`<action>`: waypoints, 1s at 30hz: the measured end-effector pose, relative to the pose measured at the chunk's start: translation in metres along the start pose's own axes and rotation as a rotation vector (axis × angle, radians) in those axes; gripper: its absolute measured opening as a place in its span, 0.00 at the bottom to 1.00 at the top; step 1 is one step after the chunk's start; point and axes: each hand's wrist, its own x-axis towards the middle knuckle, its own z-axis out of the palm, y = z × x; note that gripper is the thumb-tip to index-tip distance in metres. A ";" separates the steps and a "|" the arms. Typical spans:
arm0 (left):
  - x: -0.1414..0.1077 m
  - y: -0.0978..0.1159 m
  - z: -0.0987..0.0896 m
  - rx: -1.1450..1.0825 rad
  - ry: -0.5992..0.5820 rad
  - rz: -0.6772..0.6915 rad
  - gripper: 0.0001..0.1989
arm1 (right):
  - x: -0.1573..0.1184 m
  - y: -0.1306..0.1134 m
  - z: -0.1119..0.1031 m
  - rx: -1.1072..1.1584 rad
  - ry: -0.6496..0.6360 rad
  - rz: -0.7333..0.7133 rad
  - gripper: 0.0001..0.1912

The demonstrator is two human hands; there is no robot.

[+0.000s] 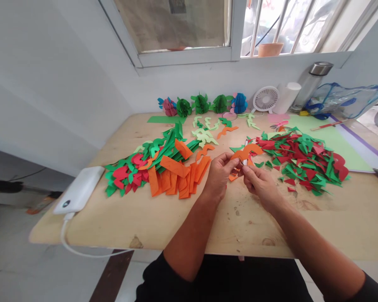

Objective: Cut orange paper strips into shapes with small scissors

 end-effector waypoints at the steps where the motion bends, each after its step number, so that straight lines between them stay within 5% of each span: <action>1: 0.000 0.000 0.000 0.000 -0.002 0.001 0.09 | 0.000 0.000 0.000 -0.004 -0.002 0.000 0.25; 30: -0.002 0.002 0.001 -0.014 -0.012 0.007 0.08 | -0.001 0.000 0.000 0.006 0.003 0.012 0.26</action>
